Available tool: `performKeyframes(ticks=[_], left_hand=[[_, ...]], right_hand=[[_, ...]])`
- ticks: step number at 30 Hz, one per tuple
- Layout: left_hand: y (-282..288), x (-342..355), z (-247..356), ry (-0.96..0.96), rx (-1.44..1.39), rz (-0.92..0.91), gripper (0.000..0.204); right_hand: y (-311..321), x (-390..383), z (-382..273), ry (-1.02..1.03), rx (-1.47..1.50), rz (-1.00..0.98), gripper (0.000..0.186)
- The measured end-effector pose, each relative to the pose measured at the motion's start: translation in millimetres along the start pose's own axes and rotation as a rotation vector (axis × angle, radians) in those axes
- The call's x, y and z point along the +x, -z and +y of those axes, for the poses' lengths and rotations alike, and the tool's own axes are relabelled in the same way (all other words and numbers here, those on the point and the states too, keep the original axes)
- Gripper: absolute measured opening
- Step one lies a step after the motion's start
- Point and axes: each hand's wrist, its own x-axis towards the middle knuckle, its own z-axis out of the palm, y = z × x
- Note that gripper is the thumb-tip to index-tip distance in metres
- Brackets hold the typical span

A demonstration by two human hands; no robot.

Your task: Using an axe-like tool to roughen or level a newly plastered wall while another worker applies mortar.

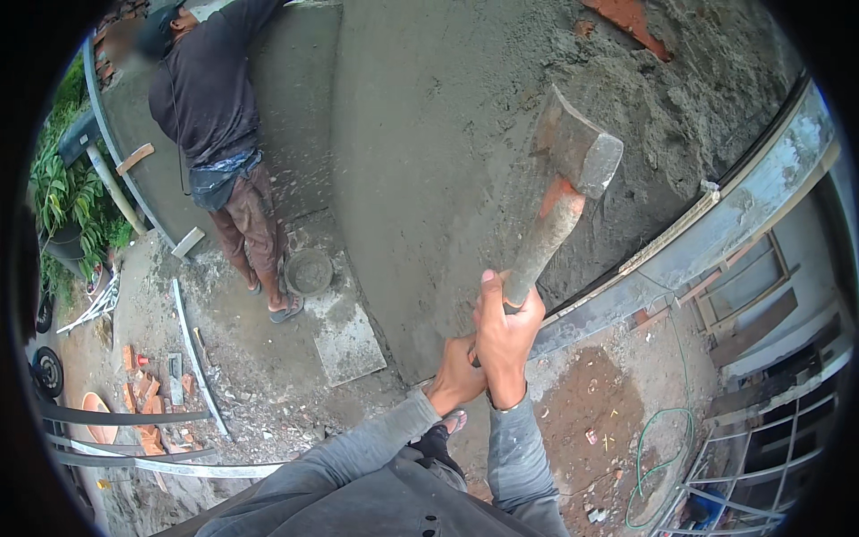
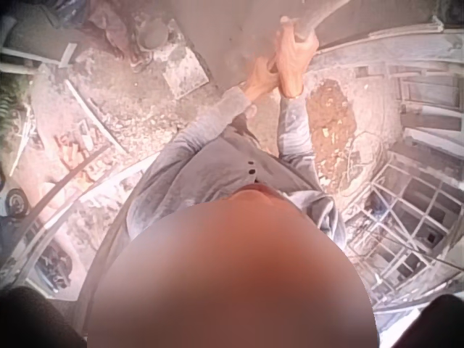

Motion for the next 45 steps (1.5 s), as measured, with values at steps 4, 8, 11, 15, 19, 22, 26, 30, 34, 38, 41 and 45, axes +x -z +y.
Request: performKeyframes(ticks=[4, 8, 11, 15, 19, 22, 26, 30, 34, 38, 41, 45], left_hand=[[-3, 25, 19, -0.354, -0.007, 0.042, 0.032], [2, 54, 2, -0.337, 0.050, -0.035, 0.031], [-3, 25, 19, 0.081, 0.027, -0.077, 0.030], [-18, 23, 18, -0.225, 0.028, 0.010, 0.030], [-9, 62, 14, -0.484, 0.016, -0.029, 0.030], [-1, 51, 7, -0.225, 0.016, -0.062, 0.025], [1, 39, 22, -0.039, -0.022, -0.006, 0.023], [4, 58, 30, -0.286, -0.049, 0.028, 0.027], [4, 77, -4, -0.260, 0.050, -0.101, 0.027], [-5, 53, -17, 0.019, -0.009, -0.024, 0.026], [-1, 61, 16, 0.071, -0.033, -0.066, 0.026], [-4, 85, 2, -0.325, 0.053, 0.039, 0.028]], right_hand=[[-1, -12, -30, 0.334, 0.031, 0.006, 0.020], [-2, 5, -10, 0.372, 0.023, 0.067, 0.026], [2, 25, -15, -0.026, -0.004, 0.017, 0.026], [0, 9, -36, 0.266, -0.128, -0.010, 0.024], [-7, -3, -37, 0.689, -0.072, 0.066, 0.023], [1, 30, 0, 0.298, -0.136, 0.087, 0.024], [-11, 33, -9, 0.041, -0.070, -0.022, 0.023], [-15, 22, -37, 0.387, -0.061, 0.016, 0.022], [-12, 35, -9, 0.511, 0.004, 0.111, 0.022], [-10, 58, 15, 0.009, -0.096, 0.027, 0.024], [-8, 52, -18, 0.089, -0.022, 0.009, 0.026], [-10, 40, -18, 0.379, 0.049, 0.011, 0.021]])
